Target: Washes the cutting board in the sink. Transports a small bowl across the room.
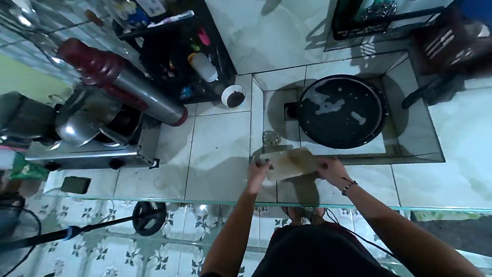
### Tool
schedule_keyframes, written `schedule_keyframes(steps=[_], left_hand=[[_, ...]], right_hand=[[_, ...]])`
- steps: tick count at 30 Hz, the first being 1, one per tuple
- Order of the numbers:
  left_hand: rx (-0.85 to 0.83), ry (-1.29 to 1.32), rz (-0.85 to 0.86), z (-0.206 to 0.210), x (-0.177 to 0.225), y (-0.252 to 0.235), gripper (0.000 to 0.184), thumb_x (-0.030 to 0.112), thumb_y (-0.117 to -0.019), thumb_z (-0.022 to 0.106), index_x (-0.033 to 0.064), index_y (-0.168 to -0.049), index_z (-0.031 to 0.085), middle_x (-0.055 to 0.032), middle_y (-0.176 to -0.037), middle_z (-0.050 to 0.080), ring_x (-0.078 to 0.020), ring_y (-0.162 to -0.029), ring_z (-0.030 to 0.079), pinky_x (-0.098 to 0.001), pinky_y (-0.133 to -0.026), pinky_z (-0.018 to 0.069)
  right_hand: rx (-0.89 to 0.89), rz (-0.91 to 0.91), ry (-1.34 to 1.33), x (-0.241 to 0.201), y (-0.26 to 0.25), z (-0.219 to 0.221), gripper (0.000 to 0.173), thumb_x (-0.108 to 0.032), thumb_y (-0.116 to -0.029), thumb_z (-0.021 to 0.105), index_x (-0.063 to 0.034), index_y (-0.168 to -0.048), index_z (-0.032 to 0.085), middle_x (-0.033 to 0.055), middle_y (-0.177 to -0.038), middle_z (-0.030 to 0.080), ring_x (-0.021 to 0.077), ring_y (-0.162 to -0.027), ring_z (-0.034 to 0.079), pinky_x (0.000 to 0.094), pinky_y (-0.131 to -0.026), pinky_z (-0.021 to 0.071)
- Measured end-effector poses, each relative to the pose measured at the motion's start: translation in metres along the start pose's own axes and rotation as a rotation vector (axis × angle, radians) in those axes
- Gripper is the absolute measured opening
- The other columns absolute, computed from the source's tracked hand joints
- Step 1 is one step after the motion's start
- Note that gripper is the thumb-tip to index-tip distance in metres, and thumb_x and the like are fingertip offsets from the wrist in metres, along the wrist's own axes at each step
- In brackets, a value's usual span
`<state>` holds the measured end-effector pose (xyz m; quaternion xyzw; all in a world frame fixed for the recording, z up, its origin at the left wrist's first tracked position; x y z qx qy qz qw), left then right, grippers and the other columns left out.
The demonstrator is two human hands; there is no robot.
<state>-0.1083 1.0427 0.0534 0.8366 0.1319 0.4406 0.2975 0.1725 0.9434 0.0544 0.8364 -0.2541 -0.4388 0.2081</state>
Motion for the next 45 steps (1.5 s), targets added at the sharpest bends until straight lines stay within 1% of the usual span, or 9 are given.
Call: schedule_keyframes(steps=[4, 7, 16, 22, 29, 32, 34, 38, 45], left_hand=[[-0.021, 0.342, -0.045, -0.005, 0.014, -0.001, 0.040, 0.020, -0.1028, 0.062, -0.0012, -0.134, 0.049, -0.0163, -0.104, 0.064, -0.0185, -0.076, 0.062, -0.0330, -0.062, 0.0526], [-0.009, 0.388, 0.086, -0.025, 0.039, -0.004, 0.040, 0.013, -0.1039, 0.058, -0.0026, -0.138, 0.043, -0.0176, -0.104, 0.064, -0.0216, -0.083, 0.064, -0.0387, -0.075, 0.0563], [0.094, 0.062, 0.374, -0.051, 0.170, -0.006, 0.041, 0.010, -0.1058, 0.051, -0.0004, -0.145, 0.041, -0.0235, -0.114, 0.065, -0.0293, -0.087, 0.070, -0.0476, -0.079, 0.0601], [0.080, 0.014, 0.255, -0.015, 0.188, -0.033, 0.041, 0.018, -0.1088, 0.047, 0.0003, -0.146, 0.040, -0.0267, -0.121, 0.062, -0.0347, -0.097, 0.068, -0.0524, -0.082, 0.0583], [0.185, -0.012, 0.279, 0.002, 0.203, -0.046, 0.053, 0.037, -0.1132, 0.031, -0.0050, -0.138, 0.052, -0.0278, -0.127, 0.061, -0.0375, -0.116, 0.062, -0.0557, -0.100, 0.0502], [0.244, -0.104, 0.377, -0.007, 0.216, -0.030, 0.041, 0.025, -0.1106, 0.042, -0.0082, -0.128, 0.060, -0.0278, -0.121, 0.065, -0.0371, -0.117, 0.063, -0.0539, -0.103, 0.0483], [0.238, -0.138, 0.374, -0.009, 0.222, -0.017, 0.053, 0.034, -0.1128, 0.033, -0.0087, -0.122, 0.062, -0.0289, -0.116, 0.065, -0.0397, -0.112, 0.064, -0.0577, -0.099, 0.0490], [0.184, -0.030, 0.386, -0.020, 0.225, 0.007, 0.066, 0.051, -0.1112, 0.023, -0.0034, -0.104, 0.060, -0.0149, -0.078, 0.059, -0.0244, -0.058, 0.059, -0.0428, -0.056, 0.0559], [0.252, 0.246, 0.245, -0.065, 0.201, 0.004, 0.060, 0.058, -0.1085, 0.028, 0.0070, -0.100, 0.058, -0.0048, -0.074, 0.056, -0.0161, -0.058, 0.059, -0.0367, -0.054, 0.0556]], right_hand=[[-0.116, -0.051, 0.010, -0.014, -0.011, 0.006, 0.041, -0.022, -0.1004, 0.065, -0.0071, -0.138, 0.062, 0.0229, -0.137, 0.057, 0.0308, -0.105, 0.069, 0.0448, -0.090, 0.0590], [-0.110, -0.129, 0.003, -0.033, -0.021, -0.019, 0.032, -0.021, -0.1027, 0.062, -0.0040, -0.129, 0.068, 0.0197, -0.120, 0.069, 0.0327, -0.103, 0.070, 0.0525, -0.093, 0.0555], [0.732, 0.114, -0.855, 0.030, -0.124, -0.124, 0.045, -0.035, -0.1066, 0.053, 0.0001, -0.132, 0.063, 0.0207, -0.128, 0.066, 0.0297, -0.118, 0.064, 0.0483, -0.104, 0.0489], [0.045, 0.004, -1.754, -0.072, -0.145, -0.063, 0.048, -0.042, -0.1101, 0.024, -0.0055, -0.124, 0.052, 0.0062, -0.101, 0.066, 0.0177, -0.089, 0.069, 0.0350, -0.081, 0.0588], [-0.010, -0.343, -1.173, -0.206, -0.055, -0.019, 0.058, -0.053, -0.1088, 0.028, -0.0164, -0.145, 0.056, 0.0071, -0.137, 0.063, 0.0200, -0.116, 0.063, 0.0435, -0.092, 0.0538], [-0.008, -0.593, -0.856, -0.219, -0.051, -0.002, 0.068, -0.057, -0.1085, 0.022, -0.0159, -0.163, 0.031, 0.0043, -0.170, 0.027, 0.0209, -0.154, 0.030, 0.0530, -0.123, 0.0274], [0.093, -0.656, -0.681, -0.215, -0.062, -0.005, 0.069, -0.053, -0.1096, 0.023, -0.0094, -0.164, 0.026, 0.0094, -0.172, 0.018, 0.0301, -0.159, 0.013, 0.0655, -0.125, 0.0078], [0.252, -0.645, -0.395, -0.186, -0.105, -0.010, 0.068, -0.051, -0.1097, 0.025, -0.0105, -0.164, 0.025, 0.0090, -0.172, 0.020, 0.0345, -0.159, 0.014, 0.0684, -0.123, 0.0108], [0.473, -0.495, -0.216, -0.105, -0.134, -0.091, 0.047, -0.028, -0.1108, 0.041, -0.0035, -0.150, 0.051, 0.0168, -0.155, 0.049, 0.0328, -0.145, 0.047, 0.0516, -0.120, 0.0366]])
Point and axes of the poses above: each hand's wrist, its own y-axis away from the middle knuckle, its own z-axis out of the palm, x = y × z, the point moved 7 cm from there along -y, towards the middle knuckle
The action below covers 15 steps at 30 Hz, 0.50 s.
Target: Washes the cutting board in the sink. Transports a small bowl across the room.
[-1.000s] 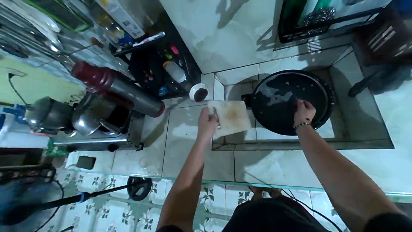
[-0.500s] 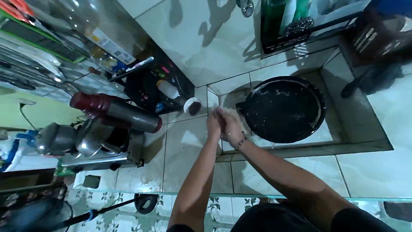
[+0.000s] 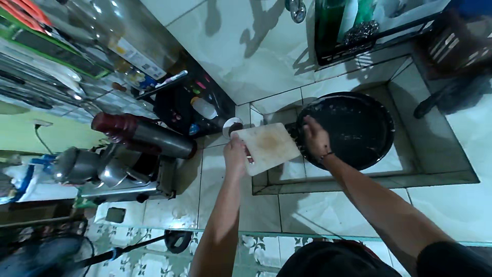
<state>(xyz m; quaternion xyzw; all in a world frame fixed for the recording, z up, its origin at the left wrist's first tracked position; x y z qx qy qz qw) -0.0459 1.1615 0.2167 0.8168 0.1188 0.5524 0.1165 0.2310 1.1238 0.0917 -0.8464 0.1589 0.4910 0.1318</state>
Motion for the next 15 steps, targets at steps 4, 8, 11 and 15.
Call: schedule_keyframes(steps=[4, 8, 11, 15], left_hand=[[-0.003, -0.032, 0.011, 0.001, -0.001, -0.003, 0.059, 0.055, -0.1092, 0.031, 0.0028, -0.105, 0.058, -0.0089, -0.080, 0.056, -0.0204, -0.065, 0.060, -0.0423, -0.060, 0.0569], [-0.052, -0.181, -0.031, 0.019, -0.020, -0.020, 0.066, 0.061, -0.1060, 0.036, 0.0008, -0.120, 0.060, -0.0167, -0.092, 0.061, -0.0262, -0.073, 0.062, -0.0477, -0.066, 0.0564], [-0.130, -0.247, -0.057, 0.045, -0.030, -0.034, 0.061, 0.055, -0.1052, 0.047, -0.0003, -0.128, 0.059, -0.0233, -0.108, 0.065, -0.0325, -0.088, 0.065, -0.0534, -0.078, 0.0564], [-0.189, -0.315, -0.078, 0.075, -0.023, -0.041, 0.044, 0.032, -0.1079, 0.051, -0.0045, -0.133, 0.057, -0.0267, -0.121, 0.063, -0.0368, -0.107, 0.064, -0.0571, -0.092, 0.0527]], right_hand=[[0.386, 0.444, -0.213, 0.080, 0.011, -0.053, 0.046, -0.031, -0.1115, 0.039, -0.0005, -0.141, 0.057, 0.0249, -0.138, 0.061, 0.0371, -0.130, 0.058, 0.0545, -0.113, 0.0408], [0.261, 0.791, -0.882, 0.101, 0.019, 0.000, 0.048, -0.039, -0.1120, 0.034, -0.0045, -0.139, 0.054, 0.0145, -0.126, 0.066, 0.0260, -0.111, 0.066, 0.0466, -0.095, 0.0557], [-0.134, 0.774, -1.253, 0.013, 0.007, 0.037, 0.035, -0.032, -0.1101, 0.034, -0.0070, -0.119, 0.056, 0.0068, -0.098, 0.069, 0.0185, -0.084, 0.069, 0.0365, -0.075, 0.0591], [-0.445, 0.502, -0.810, -0.110, -0.002, 0.037, 0.035, -0.024, -0.1075, 0.049, -0.0001, -0.129, 0.062, 0.0132, -0.114, 0.072, 0.0203, -0.098, 0.070, 0.0375, -0.085, 0.0582]])
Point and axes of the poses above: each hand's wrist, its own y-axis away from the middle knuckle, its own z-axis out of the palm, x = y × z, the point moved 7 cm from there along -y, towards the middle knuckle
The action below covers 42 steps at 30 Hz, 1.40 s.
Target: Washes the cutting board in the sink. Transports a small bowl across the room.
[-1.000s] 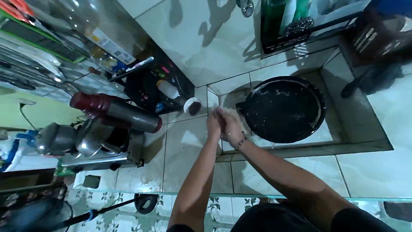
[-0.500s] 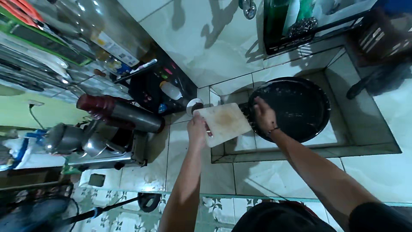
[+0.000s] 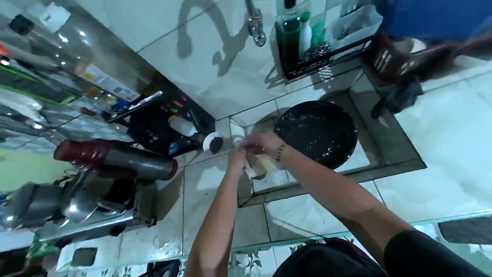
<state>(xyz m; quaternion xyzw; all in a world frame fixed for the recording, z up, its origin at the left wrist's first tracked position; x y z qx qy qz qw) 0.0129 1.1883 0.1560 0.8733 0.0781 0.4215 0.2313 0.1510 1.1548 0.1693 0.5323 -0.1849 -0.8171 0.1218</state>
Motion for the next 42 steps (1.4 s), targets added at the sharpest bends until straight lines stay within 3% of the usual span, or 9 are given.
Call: schedule_keyframes(steps=[4, 7, 11, 21, 25, 29, 32, 35, 42], left_hand=[[-0.049, 0.049, 0.050, 0.002, 0.010, 0.005, 0.041, 0.014, -0.1052, 0.057, -0.0011, -0.142, 0.048, -0.0244, -0.127, 0.059, -0.0317, -0.105, 0.061, -0.0499, -0.088, 0.0526], [0.009, -0.011, 0.083, -0.001, 0.019, 0.004, 0.038, 0.013, -0.1043, 0.056, -0.0026, -0.138, 0.051, -0.0266, -0.126, 0.061, -0.0355, -0.108, 0.063, -0.0538, -0.090, 0.0534], [0.121, -0.022, 0.203, -0.010, 0.028, 0.007, 0.045, 0.037, -0.1058, 0.056, -0.0040, -0.123, 0.064, -0.0246, -0.111, 0.068, -0.0351, -0.100, 0.068, -0.0567, -0.091, 0.0539], [0.212, 0.081, 0.215, -0.020, 0.005, 0.061, 0.039, 0.029, -0.1091, 0.048, -0.0051, -0.123, 0.061, -0.0165, -0.103, 0.066, -0.0198, -0.088, 0.066, -0.0410, -0.081, 0.0569], [0.274, 0.224, 0.157, -0.016, -0.015, 0.084, 0.036, 0.025, -0.1088, 0.049, -0.0059, -0.122, 0.062, -0.0158, -0.100, 0.066, -0.0184, -0.084, 0.066, -0.0394, -0.077, 0.0572], [0.346, 0.297, 0.003, -0.012, -0.026, 0.117, 0.034, 0.026, -0.1100, 0.047, -0.0031, -0.119, 0.061, -0.0108, -0.090, 0.065, -0.0156, -0.072, 0.064, -0.0346, -0.064, 0.0566], [0.392, 0.352, -0.063, -0.012, -0.038, 0.135, 0.031, 0.024, -0.1092, 0.049, -0.0040, -0.116, 0.061, -0.0106, -0.087, 0.065, -0.0157, -0.069, 0.065, -0.0335, -0.060, 0.0569], [0.422, 0.375, -0.106, -0.011, -0.046, 0.145, 0.029, 0.022, -0.1093, 0.049, -0.0038, -0.112, 0.061, -0.0089, -0.083, 0.064, -0.0142, -0.065, 0.064, -0.0320, -0.057, 0.0569], [0.444, 0.447, -0.122, -0.004, -0.049, 0.151, 0.029, 0.023, -0.1098, 0.047, -0.0028, -0.112, 0.061, -0.0094, -0.084, 0.065, -0.0164, -0.068, 0.067, -0.0341, -0.059, 0.0588]], right_hand=[[-0.136, -0.291, 0.521, -0.056, 0.045, 0.028, 0.042, -0.017, -0.1022, 0.061, 0.0012, -0.140, 0.059, 0.0205, -0.139, 0.062, 0.0310, -0.128, 0.060, 0.0508, -0.110, 0.0449], [-0.047, -0.398, 0.738, -0.074, 0.061, -0.013, 0.039, -0.018, -0.0999, 0.065, -0.0021, -0.135, 0.064, 0.0194, -0.133, 0.066, 0.0324, -0.123, 0.063, 0.0545, -0.106, 0.0476], [0.132, -0.424, 0.904, -0.094, 0.067, -0.107, 0.030, -0.018, -0.0998, 0.065, -0.0039, -0.126, 0.070, 0.0179, -0.121, 0.070, 0.0314, -0.113, 0.067, 0.0543, -0.101, 0.0507], [0.487, -0.479, 1.256, -0.245, 0.062, -0.269, 0.026, -0.016, -0.1015, 0.059, -0.0025, -0.119, 0.073, 0.0241, -0.118, 0.070, 0.0434, -0.115, 0.065, 0.0669, -0.100, 0.0465], [0.488, -0.241, 1.498, -0.282, 0.005, -0.302, 0.031, -0.023, -0.1013, 0.060, 0.0032, -0.111, 0.073, 0.0325, -0.117, 0.067, 0.0524, -0.116, 0.061, 0.0740, -0.097, 0.0434], [0.415, 0.060, 1.692, -0.280, -0.036, -0.300, 0.048, -0.032, -0.1022, 0.062, 0.0147, -0.114, 0.066, 0.0373, -0.127, 0.060, 0.0526, -0.126, 0.055, 0.0728, -0.102, 0.0384], [0.323, 0.222, 1.697, -0.283, -0.011, -0.258, 0.051, -0.024, -0.1053, 0.057, 0.0195, -0.131, 0.054, 0.0389, -0.142, 0.050, 0.0498, -0.139, 0.045, 0.0623, -0.115, 0.0306], [0.354, 0.260, 1.748, -0.285, 0.007, -0.224, 0.039, -0.009, -0.1039, 0.056, 0.0222, -0.127, 0.054, 0.0401, -0.140, 0.050, 0.0494, -0.138, 0.045, 0.0597, -0.115, 0.0304], [0.383, 0.269, 1.795, -0.279, -0.006, -0.221, 0.031, -0.004, -0.1043, 0.052, 0.0180, -0.124, 0.060, 0.0360, -0.139, 0.055, 0.0483, -0.135, 0.050, 0.0630, -0.111, 0.0354]])
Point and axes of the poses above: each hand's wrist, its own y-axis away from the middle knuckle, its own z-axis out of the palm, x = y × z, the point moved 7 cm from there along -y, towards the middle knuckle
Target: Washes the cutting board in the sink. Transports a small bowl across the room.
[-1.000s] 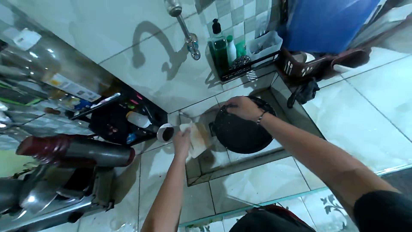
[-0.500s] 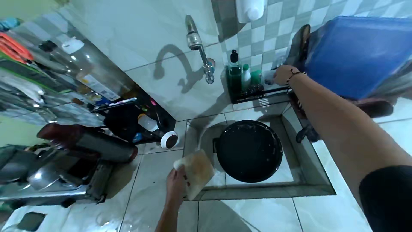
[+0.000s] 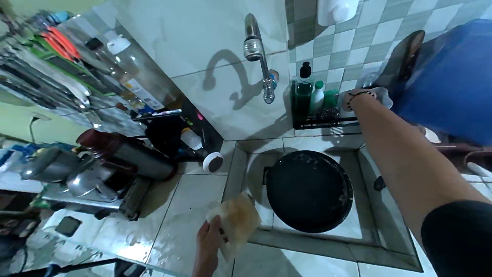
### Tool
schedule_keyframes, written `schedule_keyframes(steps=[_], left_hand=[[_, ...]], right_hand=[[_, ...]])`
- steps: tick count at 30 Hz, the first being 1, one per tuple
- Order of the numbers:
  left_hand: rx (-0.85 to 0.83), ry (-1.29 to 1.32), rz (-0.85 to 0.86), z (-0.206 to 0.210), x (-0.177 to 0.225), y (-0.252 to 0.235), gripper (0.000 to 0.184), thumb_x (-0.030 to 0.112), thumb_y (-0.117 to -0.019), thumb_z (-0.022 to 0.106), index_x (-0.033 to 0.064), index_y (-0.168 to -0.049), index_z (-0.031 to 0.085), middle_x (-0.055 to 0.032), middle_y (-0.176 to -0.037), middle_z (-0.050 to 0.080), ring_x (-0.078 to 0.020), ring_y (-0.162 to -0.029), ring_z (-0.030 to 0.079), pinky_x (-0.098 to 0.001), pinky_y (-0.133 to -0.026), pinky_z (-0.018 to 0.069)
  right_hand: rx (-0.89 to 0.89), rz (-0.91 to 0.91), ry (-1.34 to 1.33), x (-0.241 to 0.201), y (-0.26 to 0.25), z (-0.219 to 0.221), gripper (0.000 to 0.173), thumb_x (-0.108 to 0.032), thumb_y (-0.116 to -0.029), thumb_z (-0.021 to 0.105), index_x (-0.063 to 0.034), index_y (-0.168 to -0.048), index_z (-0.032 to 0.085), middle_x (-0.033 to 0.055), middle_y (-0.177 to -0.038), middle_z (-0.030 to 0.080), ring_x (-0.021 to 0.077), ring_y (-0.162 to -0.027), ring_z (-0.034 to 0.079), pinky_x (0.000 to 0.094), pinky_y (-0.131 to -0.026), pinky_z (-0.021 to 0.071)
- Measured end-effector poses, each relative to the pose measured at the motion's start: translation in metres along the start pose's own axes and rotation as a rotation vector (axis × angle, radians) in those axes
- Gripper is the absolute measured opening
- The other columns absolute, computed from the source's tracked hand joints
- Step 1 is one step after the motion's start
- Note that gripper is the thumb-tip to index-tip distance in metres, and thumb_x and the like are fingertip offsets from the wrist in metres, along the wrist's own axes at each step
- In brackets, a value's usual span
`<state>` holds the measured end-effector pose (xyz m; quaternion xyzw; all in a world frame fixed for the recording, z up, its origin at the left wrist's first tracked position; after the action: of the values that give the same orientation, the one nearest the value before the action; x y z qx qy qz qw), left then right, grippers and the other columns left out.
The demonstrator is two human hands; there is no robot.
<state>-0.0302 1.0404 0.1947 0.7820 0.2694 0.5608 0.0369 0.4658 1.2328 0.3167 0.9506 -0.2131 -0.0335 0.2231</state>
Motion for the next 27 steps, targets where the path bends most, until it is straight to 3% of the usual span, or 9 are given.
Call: schedule_keyframes(steps=[4, 6, 7, 8, 13, 15, 17, 21, 27], left_hand=[[0.029, 0.071, -0.026, 0.004, 0.004, 0.003, 0.028, 0.023, -0.1100, 0.046, -0.0021, -0.109, 0.060, -0.0081, -0.079, 0.063, -0.0154, -0.063, 0.065, -0.0331, -0.056, 0.0580], [0.042, 0.134, -0.019, 0.004, 0.005, 0.003, 0.028, 0.022, -0.1100, 0.046, -0.0019, -0.107, 0.060, -0.0072, -0.077, 0.064, -0.0148, -0.061, 0.065, -0.0326, -0.055, 0.0581], [0.050, 0.171, -0.006, 0.004, 0.006, 0.003, 0.027, 0.022, -0.1099, 0.045, -0.0002, -0.104, 0.060, -0.0048, -0.074, 0.063, -0.0127, -0.060, 0.064, -0.0302, -0.054, 0.0576], [0.059, 0.214, 0.007, 0.004, 0.006, 0.004, 0.027, 0.021, -0.1100, 0.044, 0.0012, -0.101, 0.059, -0.0030, -0.072, 0.063, -0.0115, -0.058, 0.064, -0.0288, -0.053, 0.0573], [0.022, 0.411, -0.005, 0.020, 0.002, 0.004, 0.033, 0.025, -0.1115, 0.039, 0.0053, -0.095, 0.059, -0.0014, -0.071, 0.062, -0.0122, -0.060, 0.064, -0.0314, -0.055, 0.0583], [-0.026, 0.460, -0.015, 0.037, 0.002, 0.007, 0.035, 0.028, -0.1119, 0.038, 0.0061, -0.096, 0.059, -0.0019, -0.073, 0.064, -0.0134, -0.064, 0.065, -0.0324, -0.057, 0.0584], [-0.096, 0.504, -0.029, 0.056, 0.003, 0.009, 0.035, 0.030, -0.1121, 0.037, 0.0041, -0.102, 0.059, -0.0042, -0.078, 0.065, -0.0156, -0.067, 0.066, -0.0345, -0.060, 0.0591], [-0.189, 0.555, -0.048, 0.090, 0.008, 0.019, 0.036, 0.029, -0.1128, 0.034, 0.0048, -0.097, 0.056, -0.0036, -0.076, 0.063, -0.0147, -0.068, 0.065, -0.0336, -0.063, 0.0594], [-0.324, 0.621, -0.018, 0.125, 0.002, 0.017, 0.048, 0.045, -0.1115, 0.030, 0.0137, -0.082, 0.051, 0.0021, -0.065, 0.050, -0.0130, -0.061, 0.056, -0.0358, -0.063, 0.0560]], right_hand=[[-0.003, -0.034, -0.123, 0.016, -0.006, -0.005, 0.030, -0.005, -0.1002, 0.060, 0.0190, -0.119, 0.060, 0.0385, -0.133, 0.056, 0.0501, -0.130, 0.053, 0.0626, -0.108, 0.0377], [0.061, -0.117, -0.329, 0.048, -0.035, -0.004, 0.033, -0.009, -0.0964, 0.070, 0.0150, -0.118, 0.063, 0.0374, -0.121, 0.062, 0.0497, -0.113, 0.061, 0.0640, -0.098, 0.0451], [0.169, -0.182, -0.461, 0.068, -0.054, -0.002, 0.031, -0.011, -0.0925, 0.073, 0.0109, -0.112, 0.066, 0.0337, -0.109, 0.066, 0.0454, -0.095, 0.067, 0.0628, -0.085, 0.0524], [0.194, -0.209, -0.611, 0.083, -0.062, -0.002, 0.029, -0.012, -0.0931, 0.073, 0.0060, -0.115, 0.066, 0.0286, -0.105, 0.067, 0.0390, -0.086, 0.067, 0.0586, -0.079, 0.0552], [0.041, -0.444, -1.317, 0.093, -0.010, -0.007, 0.038, -0.008, -0.0967, 0.051, -0.0146, -0.134, 0.054, 0.0067, -0.106, 0.067, 0.0184, -0.086, 0.068, 0.0386, -0.072, 0.0603], [-0.050, -0.531, -1.562, 0.077, 0.014, 0.004, 0.038, -0.020, -0.1015, 0.031, -0.0194, -0.127, 0.059, 0.0037, -0.105, 0.071, 0.0167, -0.081, 0.069, 0.0330, -0.063, 0.0585], [-0.130, -0.560, -1.726, 0.053, 0.037, 0.020, 0.045, -0.032, -0.1029, 0.024, -0.0179, -0.115, 0.065, 0.0022, -0.099, 0.072, 0.0146, -0.072, 0.068, 0.0291, -0.054, 0.0550], [-0.107, -0.586, -1.631, -0.019, 0.081, 0.066, 0.033, -0.037, -0.1112, 0.039, -0.0151, -0.104, 0.063, -0.0056, -0.082, 0.066, 0.0022, -0.055, 0.054, 0.0169, -0.044, 0.0418], [0.031, -0.401, -1.469, -0.104, 0.128, 0.134, 0.054, -0.058, -0.1061, 0.041, -0.0115, -0.086, 0.060, -0.0055, -0.059, 0.050, 0.0059, -0.045, 0.043, 0.0256, -0.043, 0.0400]])
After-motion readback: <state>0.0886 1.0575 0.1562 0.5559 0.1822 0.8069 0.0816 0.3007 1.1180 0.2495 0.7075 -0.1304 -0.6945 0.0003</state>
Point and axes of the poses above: each hand's wrist, its own y-axis away from the middle knuckle, its own z-axis out of the palm, x = y × z, the point moved 7 cm from there along -y, towards the middle knuckle
